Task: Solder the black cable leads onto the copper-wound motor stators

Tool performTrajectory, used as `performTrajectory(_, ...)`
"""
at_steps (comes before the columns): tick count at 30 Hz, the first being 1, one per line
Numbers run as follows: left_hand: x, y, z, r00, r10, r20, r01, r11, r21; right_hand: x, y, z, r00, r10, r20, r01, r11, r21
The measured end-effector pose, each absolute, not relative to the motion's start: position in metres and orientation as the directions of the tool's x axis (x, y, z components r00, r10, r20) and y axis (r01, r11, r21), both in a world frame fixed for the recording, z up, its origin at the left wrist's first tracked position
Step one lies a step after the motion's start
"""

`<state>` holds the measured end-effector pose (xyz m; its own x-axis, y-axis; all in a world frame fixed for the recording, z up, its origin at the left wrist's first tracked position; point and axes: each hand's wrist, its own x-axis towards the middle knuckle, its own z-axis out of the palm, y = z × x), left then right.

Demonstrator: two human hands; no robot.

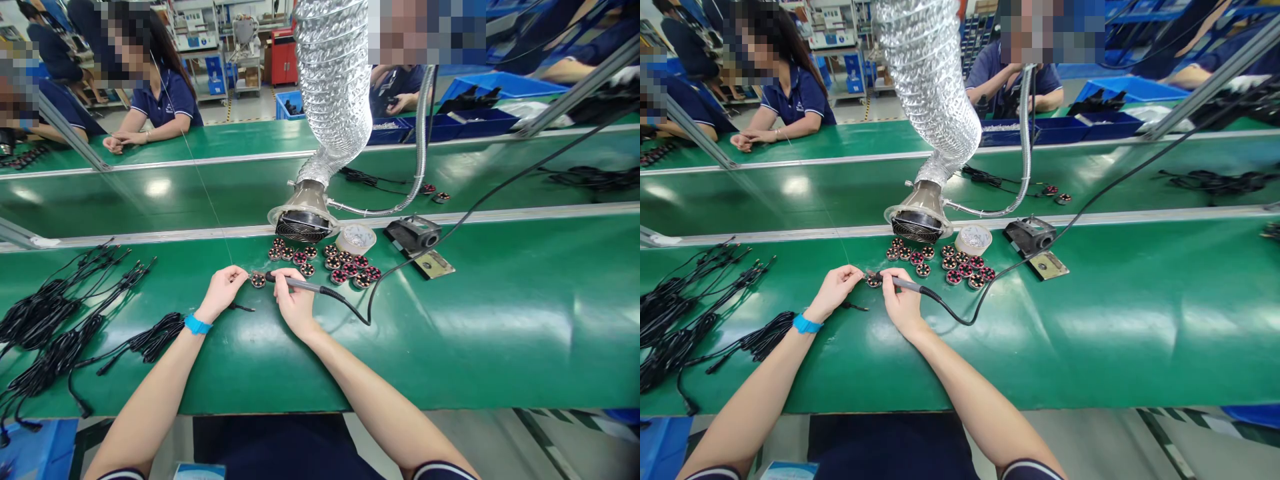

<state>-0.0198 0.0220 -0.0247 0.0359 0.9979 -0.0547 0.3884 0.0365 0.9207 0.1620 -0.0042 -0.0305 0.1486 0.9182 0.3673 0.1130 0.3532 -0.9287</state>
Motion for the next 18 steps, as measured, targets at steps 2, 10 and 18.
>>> performTrajectory(2,-0.0199,0.0221,-0.0245,0.035,0.998,-0.059,0.393,0.040,0.919,0.1619,-0.0042,-0.0307,0.148,0.918,0.367,0.113,0.353,-0.929)
performTrajectory(10,-0.0196,0.0223,-0.0245,0.030,0.998,-0.062,0.390,0.045,0.920,0.1614,-0.0040,-0.0305,0.144,0.918,0.370,0.117,0.355,-0.927)
performTrajectory(18,-0.0190,0.0218,-0.0228,0.032,0.997,-0.066,0.391,0.048,0.919,0.1607,-0.0040,-0.0309,0.135,0.925,0.355,0.134,0.338,-0.932)
